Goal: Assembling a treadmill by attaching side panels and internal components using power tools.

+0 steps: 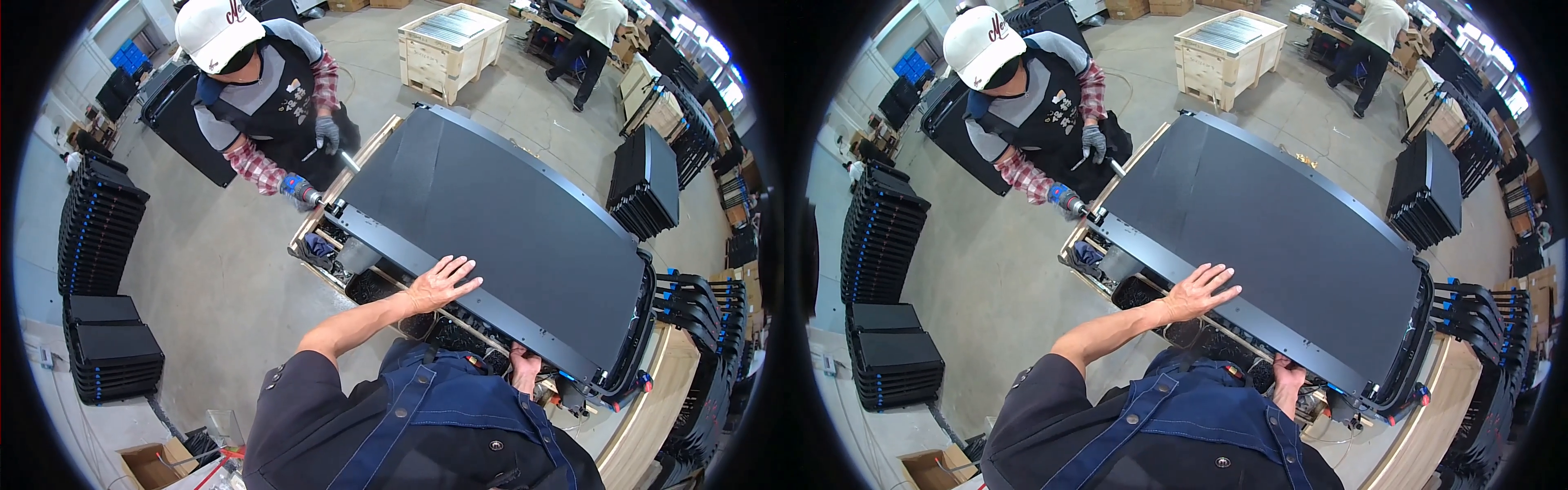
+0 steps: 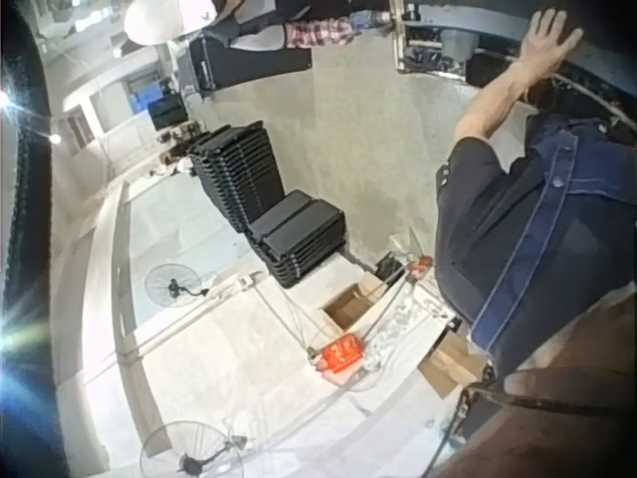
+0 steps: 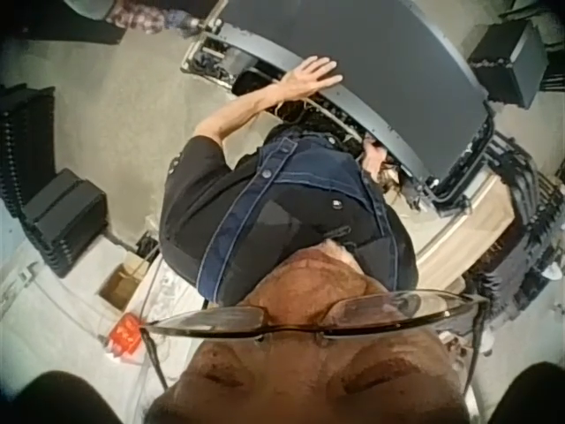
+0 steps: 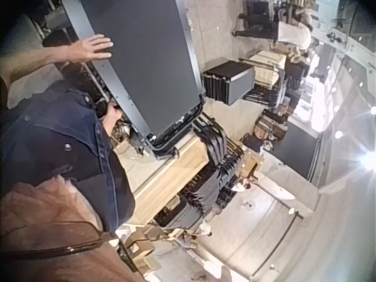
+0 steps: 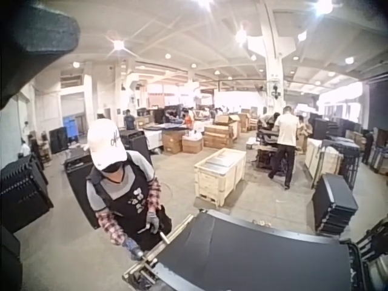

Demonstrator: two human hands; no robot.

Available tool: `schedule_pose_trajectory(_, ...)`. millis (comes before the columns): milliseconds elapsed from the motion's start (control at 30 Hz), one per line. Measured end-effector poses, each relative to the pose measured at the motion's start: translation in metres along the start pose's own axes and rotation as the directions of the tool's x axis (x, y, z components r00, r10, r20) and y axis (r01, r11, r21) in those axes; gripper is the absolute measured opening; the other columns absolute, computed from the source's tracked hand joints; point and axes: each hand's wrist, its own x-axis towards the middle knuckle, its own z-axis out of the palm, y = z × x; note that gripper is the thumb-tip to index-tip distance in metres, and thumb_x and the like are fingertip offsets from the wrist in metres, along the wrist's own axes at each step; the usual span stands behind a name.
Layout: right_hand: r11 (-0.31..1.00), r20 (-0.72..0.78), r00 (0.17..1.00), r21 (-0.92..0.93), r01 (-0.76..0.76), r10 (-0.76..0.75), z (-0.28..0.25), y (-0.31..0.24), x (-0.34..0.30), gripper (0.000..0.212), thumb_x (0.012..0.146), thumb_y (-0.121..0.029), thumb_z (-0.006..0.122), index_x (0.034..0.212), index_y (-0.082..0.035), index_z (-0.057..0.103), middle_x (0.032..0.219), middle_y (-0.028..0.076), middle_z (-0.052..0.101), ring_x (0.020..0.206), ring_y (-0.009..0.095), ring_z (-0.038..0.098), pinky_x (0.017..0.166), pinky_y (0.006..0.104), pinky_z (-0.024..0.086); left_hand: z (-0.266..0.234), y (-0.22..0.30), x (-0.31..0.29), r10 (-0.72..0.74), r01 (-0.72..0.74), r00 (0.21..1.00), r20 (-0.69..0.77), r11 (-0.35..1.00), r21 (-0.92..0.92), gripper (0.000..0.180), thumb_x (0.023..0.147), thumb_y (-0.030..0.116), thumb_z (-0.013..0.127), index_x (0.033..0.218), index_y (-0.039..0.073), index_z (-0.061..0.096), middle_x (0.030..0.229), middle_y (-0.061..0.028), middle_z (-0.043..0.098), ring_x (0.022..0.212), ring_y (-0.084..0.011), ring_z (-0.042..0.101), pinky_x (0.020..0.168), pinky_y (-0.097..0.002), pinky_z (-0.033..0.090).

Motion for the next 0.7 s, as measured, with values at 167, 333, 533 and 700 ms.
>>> schedule_pose_trajectory(167, 0.999, 0.041, 0.999, 0.035, 0.003, -0.004, 0.002, -0.001, -0.006, 0.027, 0.100, -0.025, 0.050, 0.111, -0.010, 0.069, 0.104, 0.006, 0.073, 0.088, 0.022, 0.069, 0.073, 0.0349, 0.056, -0.001, -0.001, 0.007, 0.013, -0.013, 1.000, 0.006, 1.000, 0.002, 0.068, 0.082, 0.010, 0.065, 0.148, 0.019, 0.049, 0.146, -0.0198, 0.051, 0.134, -0.0375, 0.050, 0.112, -0.0526, 0.041)
schedule_pose_trajectory(333, 0.996, 0.058, 0.998, 0.078, -0.041, 0.037, -0.015, -0.011, 0.001, 0.027, 0.102, -0.026, 0.046, 0.111, -0.012, 0.068, 0.104, 0.004, 0.072, 0.086, 0.020, 0.066, 0.074, 0.0356, 0.054, 0.006, 0.000, 0.008, 0.014, -0.014, 1.000, 0.011, 1.000, -0.025, 0.076, 0.079, 0.012, 0.071, 0.151, 0.019, 0.047, 0.150, -0.0197, 0.048, 0.137, -0.0369, 0.048, 0.115, -0.0529, 0.038)
schedule_pose_trajectory(533, 0.996, 0.000, 1.000, 0.086, -0.027, 0.027, 0.008, 0.008, -0.019, 0.028, 0.102, -0.025, 0.044, 0.108, -0.012, 0.068, 0.100, 0.002, 0.071, 0.082, 0.018, 0.065, 0.069, 0.0317, 0.052, 0.004, 0.002, 0.005, 0.015, -0.015, 1.000, 0.014, 1.000, 0.006, 0.074, 0.077, 0.011, 0.071, 0.148, 0.019, 0.050, 0.147, -0.0191, 0.050, 0.136, -0.0369, 0.048, 0.113, -0.0519, 0.039)
schedule_pose_trajectory(700, 0.992, 0.030, 0.998, 0.105, -0.064, 0.061, 0.007, 0.005, -0.019, 0.030, 0.103, -0.026, 0.044, 0.111, -0.011, 0.069, 0.103, 0.003, 0.072, 0.085, 0.019, 0.068, 0.068, 0.0304, 0.053, 0.000, 0.003, 0.008, 0.019, -0.020, 0.999, 0.034, 1.000, 0.009, 0.075, 0.078, 0.011, 0.072, 0.149, 0.018, 0.048, 0.149, -0.0197, 0.048, 0.137, -0.0368, 0.047, 0.114, -0.0521, 0.038)
